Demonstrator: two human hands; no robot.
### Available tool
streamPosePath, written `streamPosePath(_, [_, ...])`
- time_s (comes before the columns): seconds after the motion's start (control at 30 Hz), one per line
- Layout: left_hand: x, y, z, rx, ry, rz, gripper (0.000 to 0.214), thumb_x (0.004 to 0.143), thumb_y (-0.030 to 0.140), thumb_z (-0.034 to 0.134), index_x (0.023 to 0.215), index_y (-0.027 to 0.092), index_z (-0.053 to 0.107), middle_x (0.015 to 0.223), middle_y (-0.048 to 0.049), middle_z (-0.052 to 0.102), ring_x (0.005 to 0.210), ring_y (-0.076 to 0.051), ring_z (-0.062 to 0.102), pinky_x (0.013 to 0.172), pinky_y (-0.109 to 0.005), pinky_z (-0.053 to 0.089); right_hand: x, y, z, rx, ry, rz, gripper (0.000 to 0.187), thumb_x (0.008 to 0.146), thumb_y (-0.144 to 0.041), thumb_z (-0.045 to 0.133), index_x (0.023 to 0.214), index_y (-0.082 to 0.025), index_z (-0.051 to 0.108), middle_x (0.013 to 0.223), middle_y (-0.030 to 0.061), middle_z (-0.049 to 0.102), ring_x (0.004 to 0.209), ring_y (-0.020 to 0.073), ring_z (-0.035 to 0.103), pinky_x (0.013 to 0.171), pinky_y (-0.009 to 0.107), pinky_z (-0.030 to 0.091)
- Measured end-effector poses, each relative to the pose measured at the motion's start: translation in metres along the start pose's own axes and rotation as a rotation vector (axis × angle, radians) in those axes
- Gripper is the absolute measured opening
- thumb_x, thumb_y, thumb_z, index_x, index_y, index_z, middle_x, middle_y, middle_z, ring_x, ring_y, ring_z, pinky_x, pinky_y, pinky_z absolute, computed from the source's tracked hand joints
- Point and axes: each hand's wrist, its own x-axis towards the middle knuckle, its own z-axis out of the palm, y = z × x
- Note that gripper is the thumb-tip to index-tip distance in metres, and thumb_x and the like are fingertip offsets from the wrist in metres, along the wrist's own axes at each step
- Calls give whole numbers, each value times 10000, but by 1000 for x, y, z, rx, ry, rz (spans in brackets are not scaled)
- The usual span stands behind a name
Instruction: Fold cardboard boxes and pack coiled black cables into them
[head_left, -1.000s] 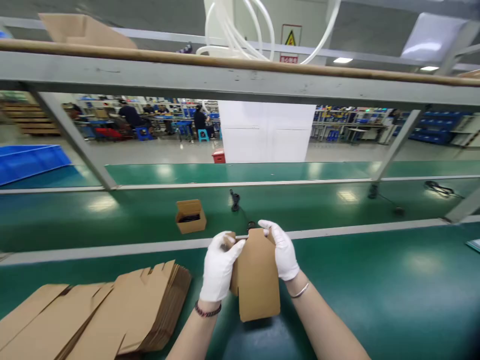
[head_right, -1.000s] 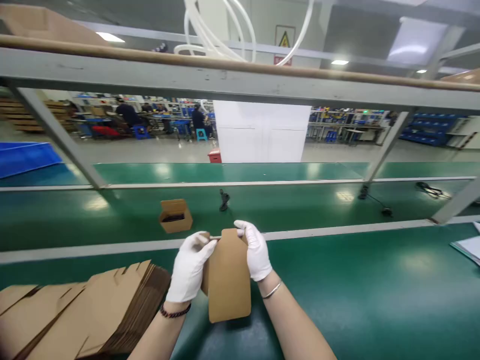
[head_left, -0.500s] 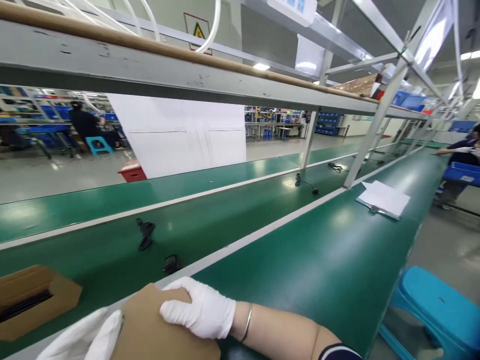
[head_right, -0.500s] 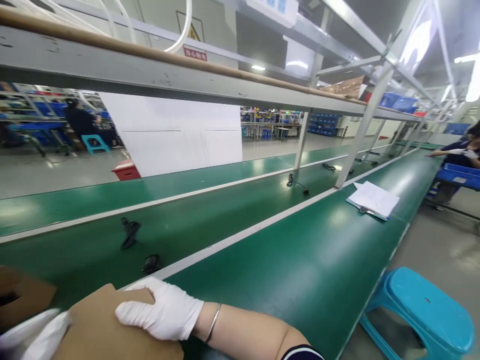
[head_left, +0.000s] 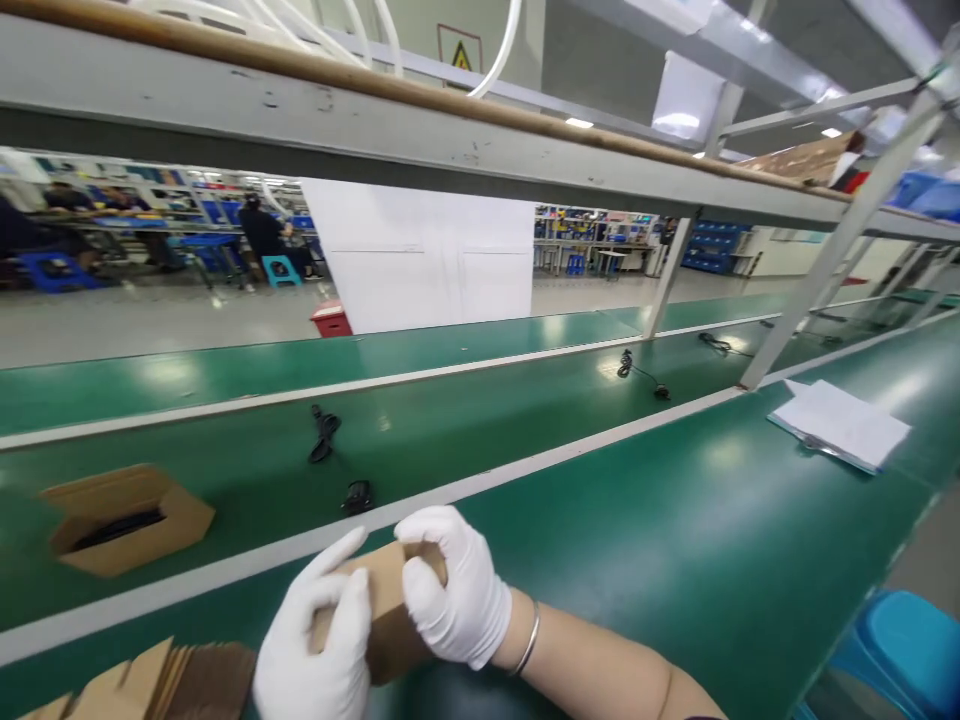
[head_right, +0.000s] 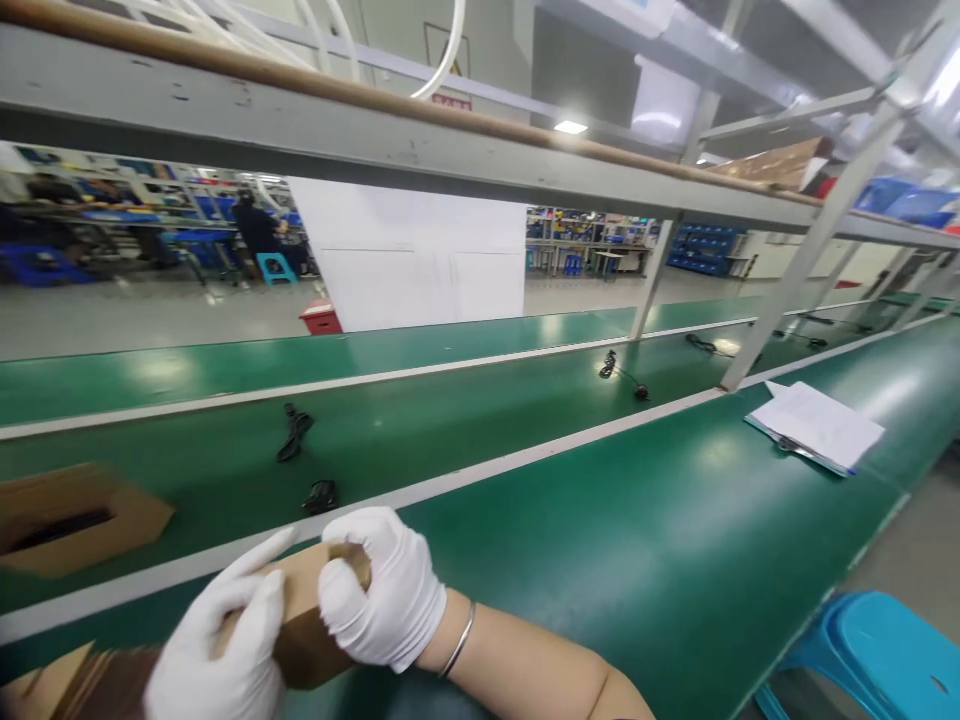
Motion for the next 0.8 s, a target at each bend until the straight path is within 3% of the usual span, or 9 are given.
streamPosePath(0.13, [0,2,-1,-87,14,106,79,843,214,590,838,187,665,1225,-71,655,1055,-211,641,924,-358,515,2,-6,-6,-1,-51,-90,187,877,-236,445,837,-204,624,951,87,667,897,159,663,803,285,559])
streamPosePath(0.23, [-4,0,-6,-86,4,219,191,880,172,518,780,177,680,1188,-72,669,999,-200,655,838,-340,541,0,-7,-9,29,-67,-117,185,880,-224,472,774,-195,621,955,91,657,858,159,669,760,285,566])
streamPosePath(0.33, [-7,4,-9,-68,-8,228,292,925,188,441,726,164,653,1128,-77,687,958,-187,663,813,-328,541,-3,-5,-11,6,-102,-122,194,883,-208,481,733,-194,604,994,90,643,844,162,667,749,300,566])
streamPosePath(0.4, [-5,9,-9,-102,-38,209,325,950,228,406,724,165,632,1147,-75,673,936,-174,666,822,-327,541,-6,0,-13,6,-105,-136,168,889,-199,480,770,-201,599,1041,89,631,868,175,664,771,333,563])
streamPosePath(0.47, [-2,14,-10,-187,-96,189,279,956,335,416,923,182,647,1264,-91,604,993,-192,651,881,-368,532,-7,7,-14,61,-73,-147,121,899,-214,483,922,-215,602,1117,97,609,944,205,652,804,383,561])
streamPosePath(0.5, [0,16,-10,-244,-152,162,309,939,413,448,1092,203,615,1312,-102,565,1032,-211,639,903,-392,527,-8,10,-15,98,-43,-149,152,906,-234,485,1018,-225,588,1159,104,593,991,224,639,814,409,560])
streamPosePath(0.6, [3,17,-12,-397,-369,-14,799,767,601,628,1433,275,329,1269,-116,575,1067,-263,629,879,-422,549,-9,15,-16,184,27,-142,282,928,-301,477,1202,-252,523,1232,110,558,1050,253,613,847,469,549])
streamPosePath(0.7, [1,13,-12,-424,-384,-85,919,570,598,783,1368,299,438,1179,-93,609,1072,-295,622,892,-443,544,-9,15,-15,234,20,-75,325,955,-343,425,1258,-249,497,1251,114,555,1014,245,627,871,490,534])
streamPosePath(0.8, [1,12,-10,-379,-358,-117,936,504,555,841,1330,278,500,1226,-110,594,1139,-327,585,968,-490,492,-2,17,-19,230,23,26,334,968,-310,397,1284,-234,477,1147,105,605,985,226,634,834,452,550])
